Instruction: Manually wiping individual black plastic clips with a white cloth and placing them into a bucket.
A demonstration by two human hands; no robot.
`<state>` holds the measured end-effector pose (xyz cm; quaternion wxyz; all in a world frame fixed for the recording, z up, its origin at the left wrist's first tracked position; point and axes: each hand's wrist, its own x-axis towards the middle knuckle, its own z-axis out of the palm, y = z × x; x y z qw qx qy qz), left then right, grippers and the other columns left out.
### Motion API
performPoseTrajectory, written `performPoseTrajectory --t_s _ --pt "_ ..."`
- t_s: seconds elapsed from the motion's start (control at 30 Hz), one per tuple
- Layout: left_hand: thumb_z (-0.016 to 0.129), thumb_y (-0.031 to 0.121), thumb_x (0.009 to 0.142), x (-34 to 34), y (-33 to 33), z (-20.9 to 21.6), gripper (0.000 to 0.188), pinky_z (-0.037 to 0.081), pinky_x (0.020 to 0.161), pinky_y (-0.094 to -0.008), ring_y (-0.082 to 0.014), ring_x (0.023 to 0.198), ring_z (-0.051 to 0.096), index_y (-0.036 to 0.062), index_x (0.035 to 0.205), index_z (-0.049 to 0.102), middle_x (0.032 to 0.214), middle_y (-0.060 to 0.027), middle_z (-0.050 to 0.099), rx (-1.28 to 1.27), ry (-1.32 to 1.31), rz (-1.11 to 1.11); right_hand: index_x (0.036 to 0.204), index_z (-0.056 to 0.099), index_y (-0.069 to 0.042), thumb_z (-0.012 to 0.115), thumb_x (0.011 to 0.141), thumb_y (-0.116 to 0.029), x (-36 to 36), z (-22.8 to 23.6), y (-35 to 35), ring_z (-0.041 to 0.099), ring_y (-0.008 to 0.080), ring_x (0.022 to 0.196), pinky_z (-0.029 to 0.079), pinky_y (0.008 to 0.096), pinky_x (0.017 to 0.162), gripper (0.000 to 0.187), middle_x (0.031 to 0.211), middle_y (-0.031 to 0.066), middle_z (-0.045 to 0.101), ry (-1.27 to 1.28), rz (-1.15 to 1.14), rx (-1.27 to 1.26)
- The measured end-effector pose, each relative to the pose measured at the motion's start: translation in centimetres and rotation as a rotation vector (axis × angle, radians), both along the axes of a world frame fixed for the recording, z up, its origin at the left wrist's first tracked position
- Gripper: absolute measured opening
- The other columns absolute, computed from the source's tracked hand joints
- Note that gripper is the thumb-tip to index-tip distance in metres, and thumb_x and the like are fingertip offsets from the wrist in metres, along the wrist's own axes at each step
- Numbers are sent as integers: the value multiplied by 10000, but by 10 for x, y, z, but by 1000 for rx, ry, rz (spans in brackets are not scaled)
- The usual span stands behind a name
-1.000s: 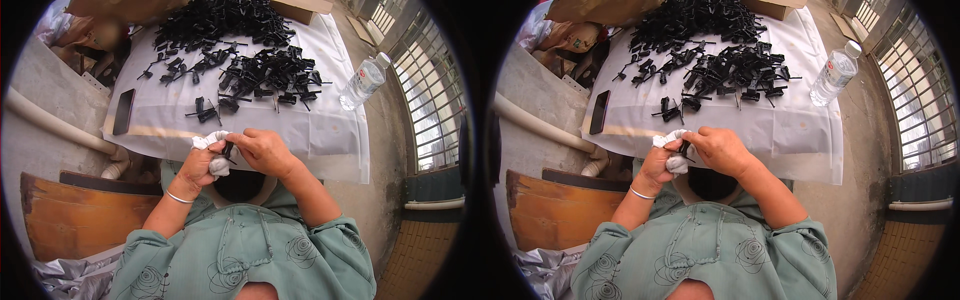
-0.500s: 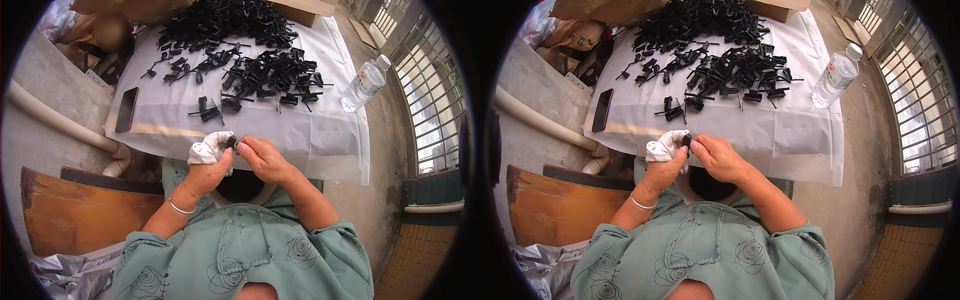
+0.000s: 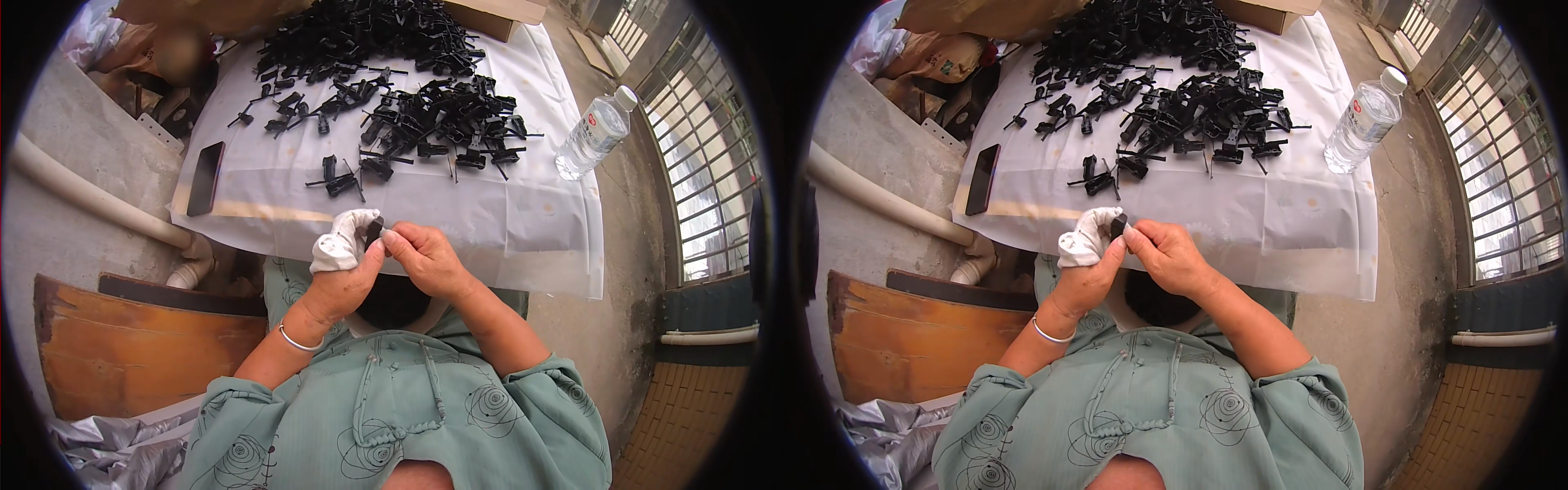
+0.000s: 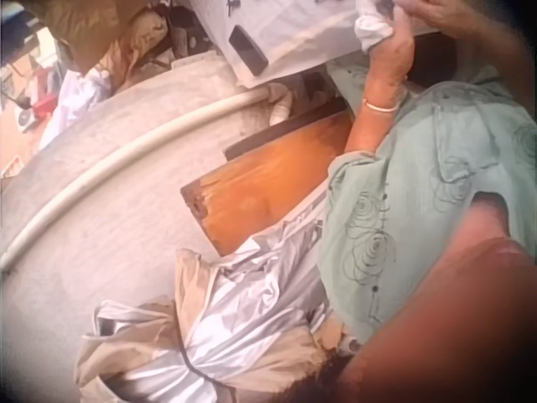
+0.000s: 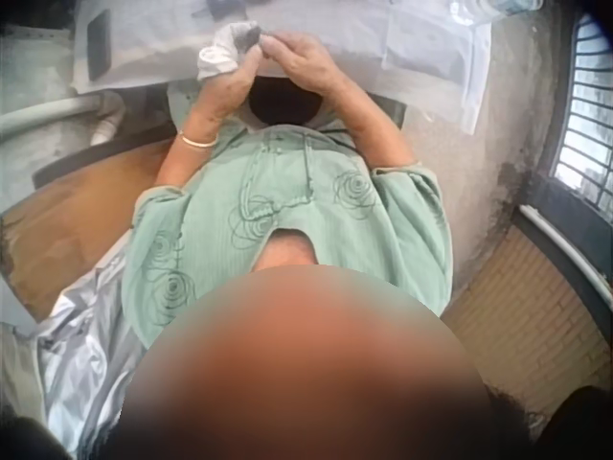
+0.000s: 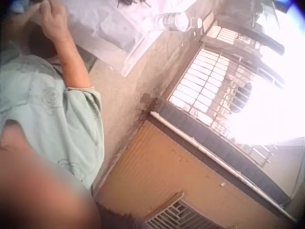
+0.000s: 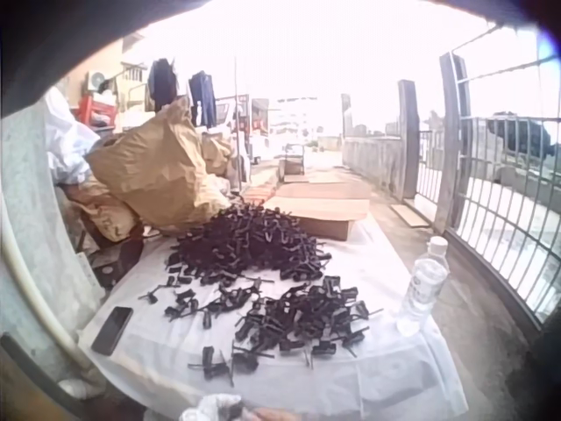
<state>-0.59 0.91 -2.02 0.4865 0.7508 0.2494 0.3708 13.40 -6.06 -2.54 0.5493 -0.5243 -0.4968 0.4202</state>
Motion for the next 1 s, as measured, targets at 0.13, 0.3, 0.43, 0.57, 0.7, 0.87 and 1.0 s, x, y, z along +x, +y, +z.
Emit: performPoseTrajectory --t_s 0.13,0.3,0.43,0.57,0.7,0.87,1.0 --pt "500 23 875 -6 9 5 265 425 580 -216 -80 646 461 26 1129 426 861 -28 525 -442 -125 -106 908 618 -22 625 808 -139 10 10 -6 411 142 509 386 272 506 154 587 70 464 -436 45 -101" --pt "447 49 895 -4 2 16 293 342 474 -184 -34 556 375 51 1181 389 830 -5 498 -510 -16 -87 861 635 -17 664 765 -57 12 -2 -5 428 129 514 374 264 491 108 590 47 473 -417 -127 275" --pt "403 53 866 -9 3 20 299 329 484 -177 -30 582 371 53 1165 402 840 -6 483 -674 33 -328 820 595 -18 664 785 -75 7 14 -3 404 110 522 366 249 493 97 614 33 483 -259 -84 121" --pt "414 54 845 -7 1 19 259 395 573 -222 -71 677 433 37 1103 431 885 -19 484 -504 60 -288 784 533 -11 605 845 -113 6 14 -4 390 145 526 373 269 507 139 617 58 486 -214 -60 99" --pt "437 46 817 -6 6 4 244 443 682 -303 -198 736 517 6 1058 448 885 -86 516 -5 115 -153 779 534 0 532 889 -140 3 13 -2 401 202 535 390 297 528 178 605 98 480 -364 24 176" --pt "431 36 809 -9 -3 9 230 448 699 -349 -303 757 541 -9 1034 453 883 -165 528 185 225 -59 769 558 15 493 888 -171 -11 10 6 526 364 616 431 391 585 230 678 199 562 -357 24 55" --pt "472 70 823 -19 -1 27 277 450 763 -372 -337 848 554 -28 1083 467 953 -199 555 -35 425 -120 761 557 18 506 875 -189 -4 7 15 545 371 628 429 401 570 242 688 209 566 -244 155 -71"
